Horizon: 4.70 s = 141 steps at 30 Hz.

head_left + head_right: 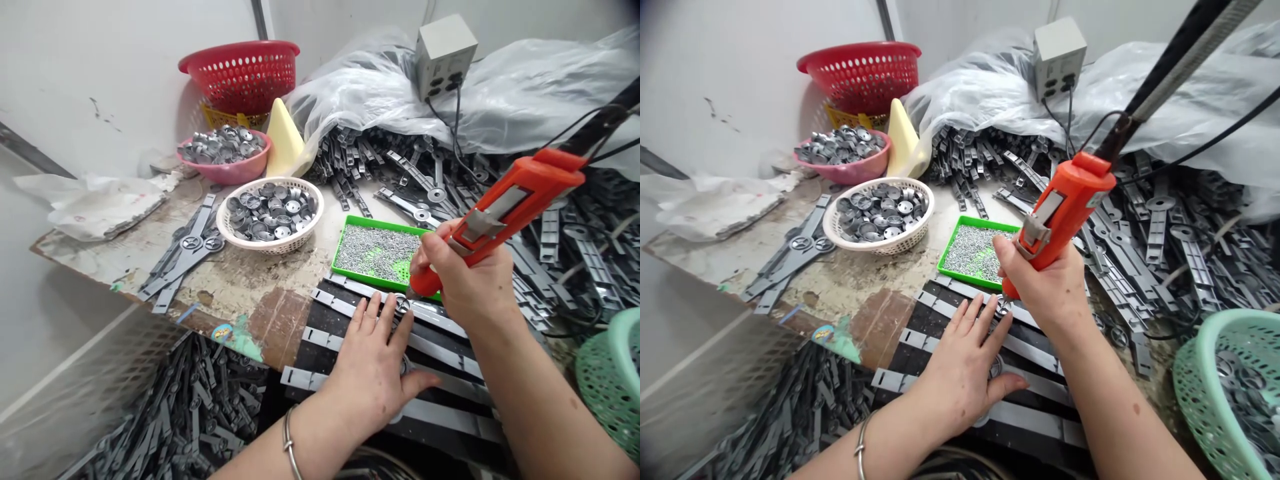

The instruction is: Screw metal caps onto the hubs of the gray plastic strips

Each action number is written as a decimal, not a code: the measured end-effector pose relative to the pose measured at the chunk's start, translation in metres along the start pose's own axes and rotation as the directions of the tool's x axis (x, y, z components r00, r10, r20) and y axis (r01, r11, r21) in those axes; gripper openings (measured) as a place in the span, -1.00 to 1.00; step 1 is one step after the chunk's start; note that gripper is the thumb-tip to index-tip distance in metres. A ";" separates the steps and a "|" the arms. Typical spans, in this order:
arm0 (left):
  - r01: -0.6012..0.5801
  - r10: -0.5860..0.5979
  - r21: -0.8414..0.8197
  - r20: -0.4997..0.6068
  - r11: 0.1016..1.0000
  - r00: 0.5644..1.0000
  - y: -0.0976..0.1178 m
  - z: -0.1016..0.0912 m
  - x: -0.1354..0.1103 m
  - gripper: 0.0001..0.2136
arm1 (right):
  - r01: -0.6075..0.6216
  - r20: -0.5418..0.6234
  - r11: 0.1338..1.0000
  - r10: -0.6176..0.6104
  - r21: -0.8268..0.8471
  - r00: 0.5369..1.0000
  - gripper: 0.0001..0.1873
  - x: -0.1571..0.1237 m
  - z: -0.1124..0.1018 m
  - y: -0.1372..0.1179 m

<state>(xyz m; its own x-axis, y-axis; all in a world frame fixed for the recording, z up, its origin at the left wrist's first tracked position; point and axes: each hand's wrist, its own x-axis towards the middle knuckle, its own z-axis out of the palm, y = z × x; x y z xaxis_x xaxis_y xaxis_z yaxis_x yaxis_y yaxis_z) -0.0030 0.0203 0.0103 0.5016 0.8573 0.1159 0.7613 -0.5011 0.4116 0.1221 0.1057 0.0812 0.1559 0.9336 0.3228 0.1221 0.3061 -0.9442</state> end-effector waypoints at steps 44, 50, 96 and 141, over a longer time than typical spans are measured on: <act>0.021 -0.021 0.003 -0.016 1.000 1.000 0.003 -0.001 0.001 -0.30 | -0.047 0.143 0.988 0.026 0.147 0.989 -0.66 0.004 0.012 0.006; 0.026 -0.026 0.010 -0.013 1.000 1.000 0.004 -0.001 0.002 -0.28 | -0.076 0.116 0.995 0.068 0.066 0.991 -0.60 0.003 0.012 0.010; 0.019 -0.022 0.053 0.045 0.998 0.999 0.000 0.000 0.004 -0.34 | -0.027 -0.013 0.999 0.027 0.042 1.000 -0.73 0.053 -0.017 0.038; -0.012 0.013 0.029 -0.031 1.000 0.999 0.005 0.002 -0.033 -0.23 | -0.136 0.160 0.951 0.094 0.279 0.983 -0.74 -0.031 -0.002 -0.008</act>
<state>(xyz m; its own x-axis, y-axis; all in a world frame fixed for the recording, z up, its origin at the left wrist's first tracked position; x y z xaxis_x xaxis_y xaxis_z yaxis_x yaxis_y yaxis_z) -0.0152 -0.0101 0.0068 0.4985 0.8539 0.1497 0.7665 -0.5148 0.3840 0.1184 0.0741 0.0789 0.0077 0.9760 0.2177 -0.1783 0.2156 -0.9601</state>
